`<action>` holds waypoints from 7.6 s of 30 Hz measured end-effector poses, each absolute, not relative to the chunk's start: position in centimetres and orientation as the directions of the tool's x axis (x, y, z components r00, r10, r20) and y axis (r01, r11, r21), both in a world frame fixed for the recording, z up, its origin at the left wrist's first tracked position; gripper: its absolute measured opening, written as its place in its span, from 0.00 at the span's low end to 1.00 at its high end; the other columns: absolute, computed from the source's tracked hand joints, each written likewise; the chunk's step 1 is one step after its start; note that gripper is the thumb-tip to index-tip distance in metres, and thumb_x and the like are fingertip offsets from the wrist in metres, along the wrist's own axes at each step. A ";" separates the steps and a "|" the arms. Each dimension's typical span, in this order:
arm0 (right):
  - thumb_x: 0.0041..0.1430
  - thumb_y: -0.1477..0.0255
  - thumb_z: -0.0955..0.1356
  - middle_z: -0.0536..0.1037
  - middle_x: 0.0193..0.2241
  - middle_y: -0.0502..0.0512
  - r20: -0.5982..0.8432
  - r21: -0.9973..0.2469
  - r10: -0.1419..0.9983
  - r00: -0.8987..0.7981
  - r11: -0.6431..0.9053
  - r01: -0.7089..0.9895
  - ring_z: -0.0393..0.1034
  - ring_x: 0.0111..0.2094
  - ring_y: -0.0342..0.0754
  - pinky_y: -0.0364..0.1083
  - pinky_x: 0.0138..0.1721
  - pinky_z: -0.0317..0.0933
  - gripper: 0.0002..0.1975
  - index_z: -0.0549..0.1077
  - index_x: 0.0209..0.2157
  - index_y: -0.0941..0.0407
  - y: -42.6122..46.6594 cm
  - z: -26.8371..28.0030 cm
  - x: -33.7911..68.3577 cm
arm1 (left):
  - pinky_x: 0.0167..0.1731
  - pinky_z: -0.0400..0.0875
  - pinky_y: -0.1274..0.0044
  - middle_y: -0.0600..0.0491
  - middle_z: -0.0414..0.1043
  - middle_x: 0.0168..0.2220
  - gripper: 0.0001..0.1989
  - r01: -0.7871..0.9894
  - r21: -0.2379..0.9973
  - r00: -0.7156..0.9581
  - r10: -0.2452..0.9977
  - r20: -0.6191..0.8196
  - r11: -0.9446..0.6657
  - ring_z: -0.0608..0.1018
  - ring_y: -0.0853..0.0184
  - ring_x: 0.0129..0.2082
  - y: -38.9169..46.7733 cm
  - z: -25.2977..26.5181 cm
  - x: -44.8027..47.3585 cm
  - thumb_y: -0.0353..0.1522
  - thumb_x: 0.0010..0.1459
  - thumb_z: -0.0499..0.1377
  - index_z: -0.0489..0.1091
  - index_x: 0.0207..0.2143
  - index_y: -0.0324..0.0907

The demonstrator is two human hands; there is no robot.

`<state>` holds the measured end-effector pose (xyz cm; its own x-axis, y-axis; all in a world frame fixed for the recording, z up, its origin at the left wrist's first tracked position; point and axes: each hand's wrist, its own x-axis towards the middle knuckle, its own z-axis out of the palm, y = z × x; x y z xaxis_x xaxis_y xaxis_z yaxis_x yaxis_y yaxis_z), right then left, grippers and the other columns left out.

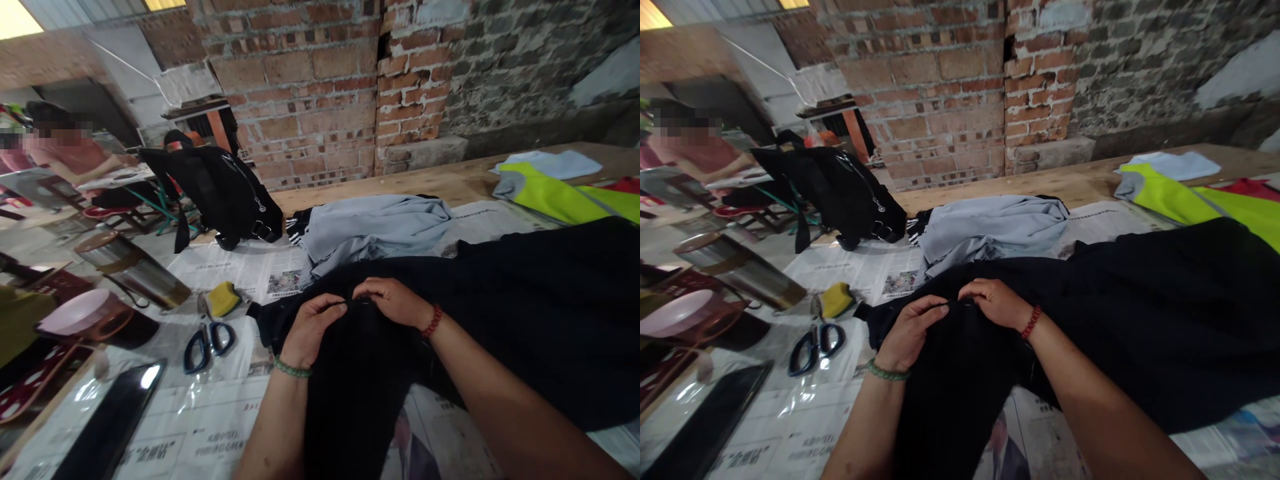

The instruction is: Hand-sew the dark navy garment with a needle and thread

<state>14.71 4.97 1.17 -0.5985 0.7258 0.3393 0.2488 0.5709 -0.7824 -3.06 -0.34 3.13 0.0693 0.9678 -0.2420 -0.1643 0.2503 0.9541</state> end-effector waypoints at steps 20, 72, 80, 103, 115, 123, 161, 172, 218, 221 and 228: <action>0.52 0.78 0.61 0.75 0.31 0.49 0.276 -0.871 0.750 -0.601 0.459 0.173 0.68 0.34 0.42 0.42 0.37 0.60 0.10 0.71 0.33 0.55 4.5 1.1 14.3 | 0.24 0.62 0.83 0.56 0.69 0.22 0.06 -0.149 0.963 0.069 0.974 -0.215 0.223 0.68 0.75 0.22 -0.3 2.9 -3.0 0.32 0.41 0.63 0.73 0.25 0.38; 0.54 0.76 0.63 0.73 0.30 0.53 0.680 -0.638 0.648 -0.342 0.754 0.160 0.66 0.39 0.46 0.49 0.42 0.60 0.04 0.69 0.30 0.55 2.6 2.1 13.1 | 0.29 0.59 0.83 0.58 0.68 0.22 0.03 -0.134 0.979 -0.001 0.988 -0.152 0.151 0.66 0.75 0.24 0.1 1.8 -2.2 0.29 0.41 0.62 0.72 0.21 0.38; 0.56 0.71 0.62 0.74 0.31 0.51 0.479 -0.873 0.868 -0.133 0.456 -0.172 0.69 0.30 0.42 0.43 0.31 0.63 0.03 0.65 0.32 0.54 2.5 3.1 13.7 | 0.25 0.59 0.82 0.58 0.68 0.19 0.04 -0.156 0.960 -0.020 0.971 -0.240 0.234 0.67 0.75 0.21 0.4 0.7 -2.0 0.31 0.40 0.62 0.72 0.21 0.38; 0.51 0.70 0.65 0.74 0.30 0.50 0.393 -0.819 0.911 0.124 0.408 -0.403 0.69 0.40 0.46 0.52 0.48 0.57 0.04 0.67 0.30 0.55 6.5 1.8 16.6 | 0.26 0.62 0.80 0.56 0.70 0.22 0.09 -0.160 0.959 -0.009 0.971 -0.237 0.233 0.70 0.72 0.23 0.4 1.6 -2.7 0.28 0.40 0.60 0.73 0.29 0.39; 0.54 0.69 0.63 0.72 0.25 0.48 0.396 -0.902 0.918 -0.005 0.388 -0.187 0.67 0.23 0.39 0.41 0.26 0.62 0.06 0.67 0.33 0.55 4.8 2.9 15.9 | 0.25 0.63 0.83 0.57 0.71 0.22 0.11 -0.210 0.932 0.032 0.954 -0.297 0.297 0.70 0.75 0.23 0.4 2.0 -3.1 0.26 0.35 0.65 0.72 0.27 0.40; 0.54 0.66 0.60 0.64 0.11 0.42 -0.070 -0.961 0.811 -0.580 0.102 0.258 0.51 0.09 0.34 0.35 0.10 0.45 0.10 0.66 0.32 0.58 3.3 4.0 15.8 | 0.25 0.63 0.84 0.56 0.71 0.21 0.08 -0.283 0.932 -0.047 0.967 -0.249 0.226 0.70 0.75 0.22 0.4 1.9 -3.1 0.26 0.35 0.65 0.72 0.24 0.38; 0.52 0.76 0.60 0.71 0.19 0.45 -0.098 -0.951 0.780 -0.618 0.109 0.289 0.61 0.11 0.35 0.34 0.14 0.52 0.04 0.58 0.31 0.56 3.0 2.6 13.6 | 0.30 0.63 0.80 0.55 0.72 0.25 0.06 0.016 0.995 0.001 0.995 -0.099 0.099 0.70 0.70 0.27 0.2 1.7 -2.3 0.30 0.39 0.63 0.74 0.25 0.41; 0.54 0.69 0.60 0.74 0.30 0.51 0.204 -0.885 0.956 -0.211 0.272 0.377 0.68 0.26 0.41 0.41 0.28 0.60 0.08 0.68 0.34 0.55 4.6 2.2 15.2 | 0.26 0.61 0.81 0.56 0.70 0.25 0.06 0.081 0.996 -0.032 0.999 -0.038 0.040 0.69 0.71 0.26 0.2 1.5 -2.1 0.31 0.42 0.61 0.73 0.27 0.42; 0.42 0.70 0.69 0.71 0.20 0.47 -0.071 -0.997 0.908 -0.413 -0.065 0.028 0.61 0.22 0.38 0.39 0.26 0.54 0.09 0.74 0.28 0.59 3.8 1.9 13.3 | 0.30 0.63 0.80 0.57 0.70 0.26 0.07 0.322 0.938 -0.195 0.961 0.196 -0.126 0.70 0.70 0.27 0.3 1.1 -1.6 0.27 0.43 0.58 0.71 0.28 0.42; 0.41 0.69 0.69 0.70 0.19 0.47 -0.073 -0.997 0.922 -0.380 -0.082 -0.006 0.60 0.21 0.37 0.39 0.25 0.54 0.08 0.74 0.26 0.59 3.8 1.8 13.2 | 0.30 0.63 0.79 0.57 0.70 0.26 0.06 0.272 0.956 -0.189 0.968 0.166 -0.111 0.70 0.70 0.27 0.3 1.2 -1.6 0.28 0.43 0.58 0.72 0.28 0.42; 0.40 0.66 0.70 0.68 0.17 0.45 -0.121 -0.963 0.945 -0.304 -0.186 -0.196 0.59 0.19 0.36 0.39 0.23 0.52 0.11 0.70 0.22 0.59 4.1 1.0 12.8 | 0.29 0.62 0.80 0.57 0.69 0.26 0.06 0.027 0.998 -0.123 0.991 0.056 -0.053 0.69 0.72 0.27 0.3 1.0 -1.4 0.31 0.44 0.60 0.70 0.29 0.41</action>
